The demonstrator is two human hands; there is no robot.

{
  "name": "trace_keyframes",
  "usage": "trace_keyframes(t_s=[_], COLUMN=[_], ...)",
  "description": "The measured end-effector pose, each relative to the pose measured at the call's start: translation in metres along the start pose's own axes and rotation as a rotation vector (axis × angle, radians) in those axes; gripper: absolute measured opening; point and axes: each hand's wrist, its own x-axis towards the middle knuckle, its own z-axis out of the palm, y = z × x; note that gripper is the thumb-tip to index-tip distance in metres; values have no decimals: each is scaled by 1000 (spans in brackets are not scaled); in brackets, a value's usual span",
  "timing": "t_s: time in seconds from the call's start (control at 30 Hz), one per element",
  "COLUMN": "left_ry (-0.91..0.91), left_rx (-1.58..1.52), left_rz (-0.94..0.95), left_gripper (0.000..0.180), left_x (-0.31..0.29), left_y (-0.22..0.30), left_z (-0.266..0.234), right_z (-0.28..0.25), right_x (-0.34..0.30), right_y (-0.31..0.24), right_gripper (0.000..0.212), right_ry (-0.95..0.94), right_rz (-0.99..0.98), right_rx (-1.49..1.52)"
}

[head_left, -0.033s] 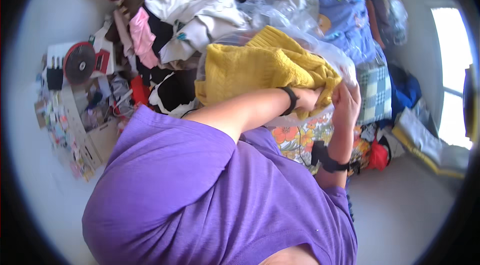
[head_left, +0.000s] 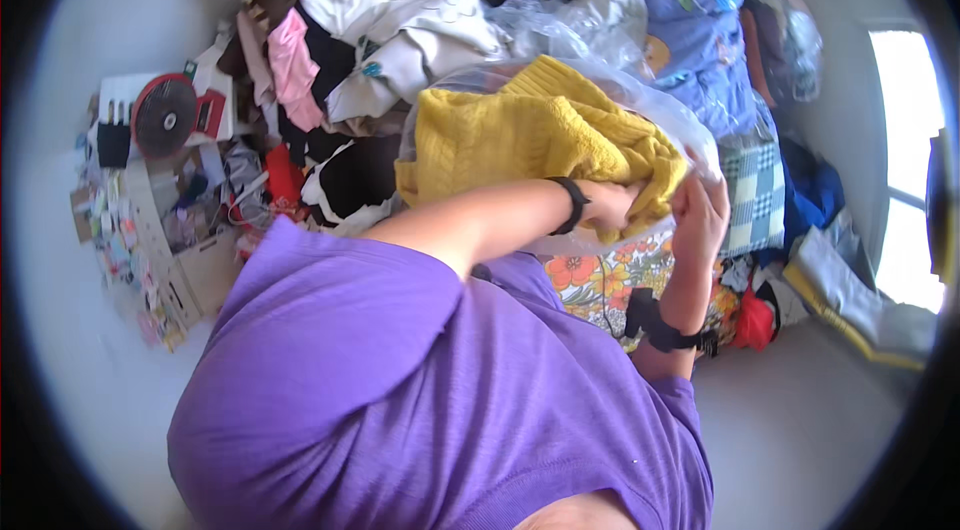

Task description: The person picks up various items of clothing from a pile on a bed, folds them slightly, and places them one at a time into a clear plastic bag. The person handles a white and blue striped shirt, a brown garment, an orange top, a yellow sweater, a black shirt, a gray shirt, and a tan top.

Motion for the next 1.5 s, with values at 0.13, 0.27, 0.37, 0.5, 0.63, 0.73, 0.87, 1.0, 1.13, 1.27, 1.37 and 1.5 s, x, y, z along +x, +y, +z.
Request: trace_keyframes(t_s=[0.13,0.27,0.37,0.5,0.63,0.73,0.87,1.0,1.13,1.27,1.37,1.5], left_ry=[291,1084,826,556,511,694,980,603,268,298,197,608], left_rx=[-359,-74,-557,-1030,-218,-61,-159,-1029,-1484,-1208,-1323,-436], left_rz=[351,-222,-386,-239,20,393,-14,-683,-133,127,218,130], left_gripper=[20,24,46,45,37,29,24,49,30,34,33,28], left_x=[-73,-181,-214,-186,-163,-148,-206,-250,-207,-157,-154,-134], left_y=[-51,-149,-207,-179,-60,-79,-128,-180,-156,-79,-66,-114], left_z=[-29,-83,-64,-38,-42,-23,-37,-40,-32,-55,-74,-99], right_z=[-45,-39,6,95,125,118,91,83,95,120,113,69], right_x=[5,-7,-28,-45,-34,-15,-20,-36,-47,-65,-38,-24], right_y=[7,-6,-26,-3,59,70,81,80,59,54,54,62], right_gripper=[10,35,27,45,63,44,41,45,54,94,68,48], right_ry=[234,392,229,-669,-508,-306,-137,-131,-377,-467,-218,-15], right_rz=[-47,-280,-494,37,437,340,367,373,456,-14,-55,96], right_rx=[-155,-617,-653,-595,-266,-49,105,141,-52,-948,-622,-157])
